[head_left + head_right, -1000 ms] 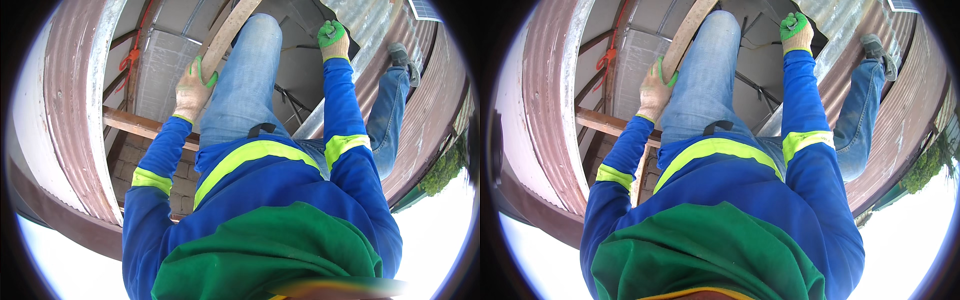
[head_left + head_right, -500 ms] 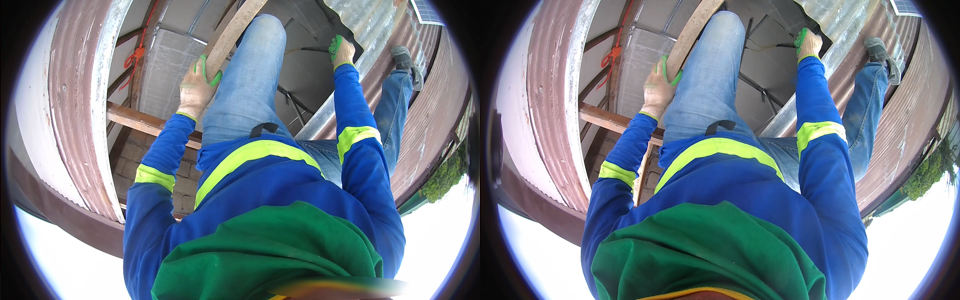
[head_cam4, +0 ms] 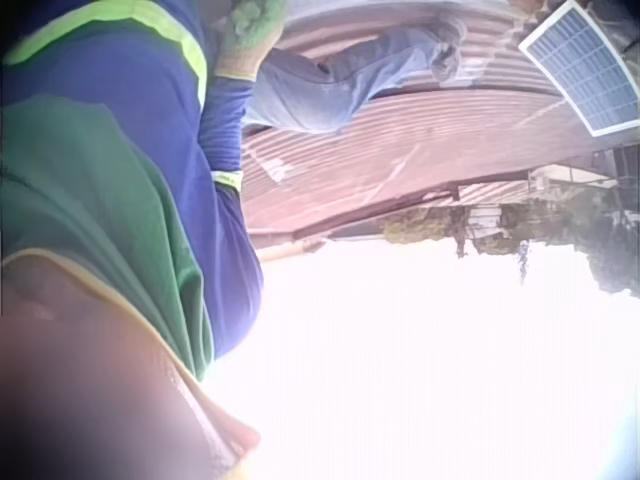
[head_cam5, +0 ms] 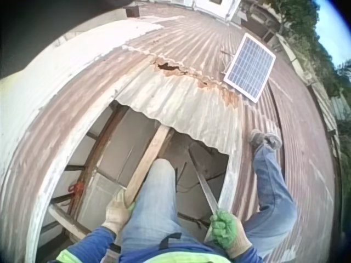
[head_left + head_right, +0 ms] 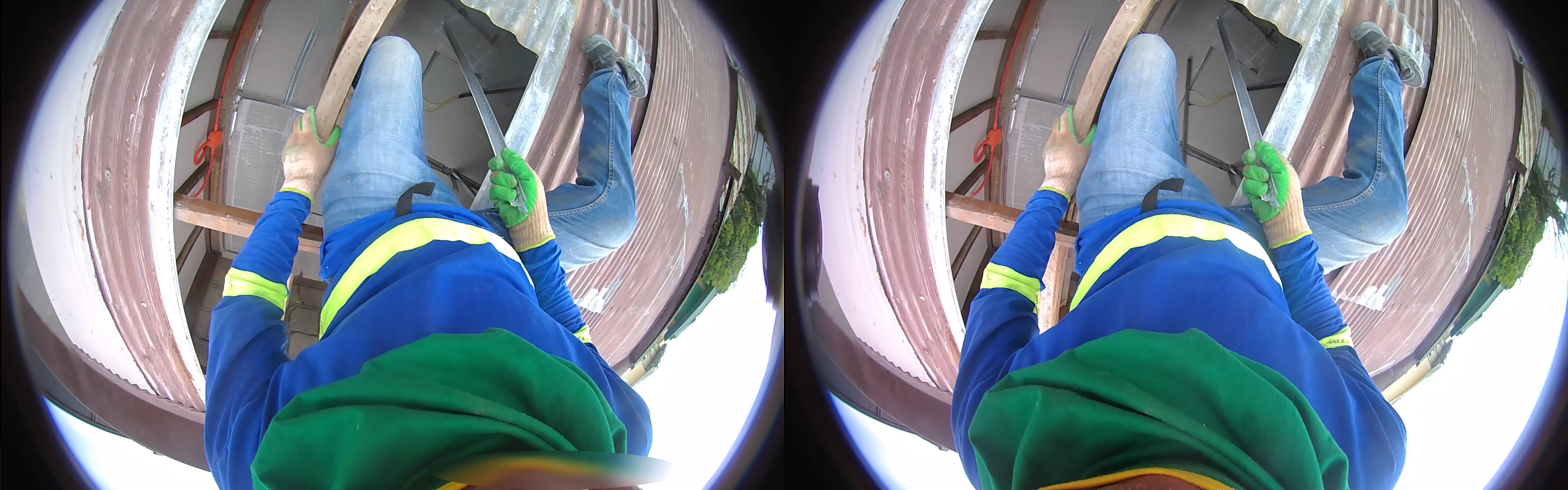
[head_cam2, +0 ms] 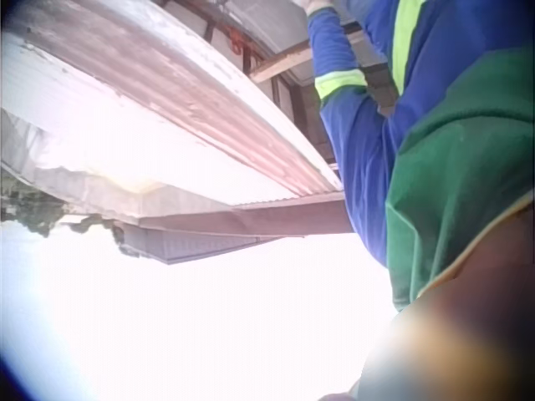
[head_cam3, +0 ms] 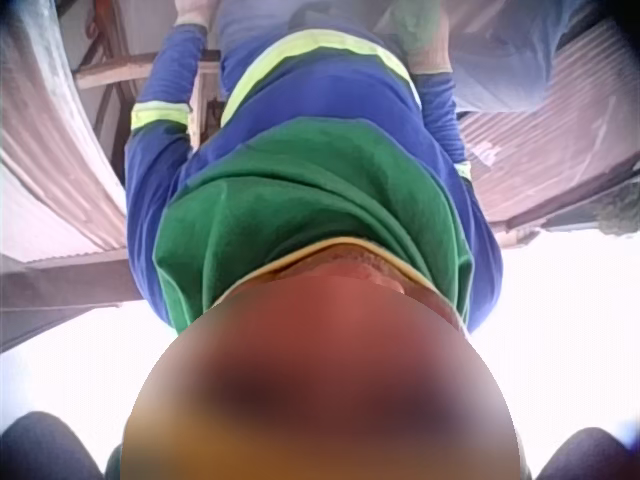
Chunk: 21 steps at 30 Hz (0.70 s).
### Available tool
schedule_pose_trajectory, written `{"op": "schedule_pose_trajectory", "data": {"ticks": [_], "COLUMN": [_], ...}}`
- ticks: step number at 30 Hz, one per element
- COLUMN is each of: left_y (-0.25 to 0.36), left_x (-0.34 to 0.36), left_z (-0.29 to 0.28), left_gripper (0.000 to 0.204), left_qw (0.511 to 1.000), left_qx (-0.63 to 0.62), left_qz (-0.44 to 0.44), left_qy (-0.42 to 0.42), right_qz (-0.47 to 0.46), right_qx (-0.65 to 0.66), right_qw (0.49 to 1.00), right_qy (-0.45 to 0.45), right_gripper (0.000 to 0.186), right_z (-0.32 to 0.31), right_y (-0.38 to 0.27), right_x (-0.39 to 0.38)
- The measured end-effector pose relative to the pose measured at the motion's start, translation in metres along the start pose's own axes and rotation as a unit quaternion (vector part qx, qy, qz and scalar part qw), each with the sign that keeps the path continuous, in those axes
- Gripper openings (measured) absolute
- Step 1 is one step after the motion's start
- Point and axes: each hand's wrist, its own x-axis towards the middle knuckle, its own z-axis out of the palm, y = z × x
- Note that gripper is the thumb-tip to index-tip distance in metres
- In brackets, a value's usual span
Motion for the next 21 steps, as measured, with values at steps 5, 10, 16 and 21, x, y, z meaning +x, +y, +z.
{"op": "schedule_pose_trajectory", "data": {"ticks": [5,10,16,21], "left_y": [0.002,0.0,0.0,0.0], "left_x": [0.0,0.0,-0.001,-0.001], "left_z": [-0.001,0.0,0.001,-0.001], "left_gripper": [0.076,0.076,0.076,0.076], "left_qw": [1.0,1.0,1.0,1.0], "left_qx": [0.012,0.007,0.012,0.005], "left_qz": [-0.018,-0.011,-0.011,-0.022], "left_qy": [-0.015,-0.008,-0.004,-0.018], "right_qz": [0.076,0.184,0.13,0.045], "right_qx": [0.102,0.21,0.181,0.032], "right_qw": [0.991,0.951,0.971,0.998], "right_qy": [-0.045,-0.134,-0.087,-0.008], "right_gripper": [0.017,0.024,0.027,0.019], "right_z": [-0.015,-0.017,-0.017,-0.021], "right_y": [-0.008,-0.048,-0.095,-0.053], "right_x": [0.017,0.04,0.039,0.047]}}
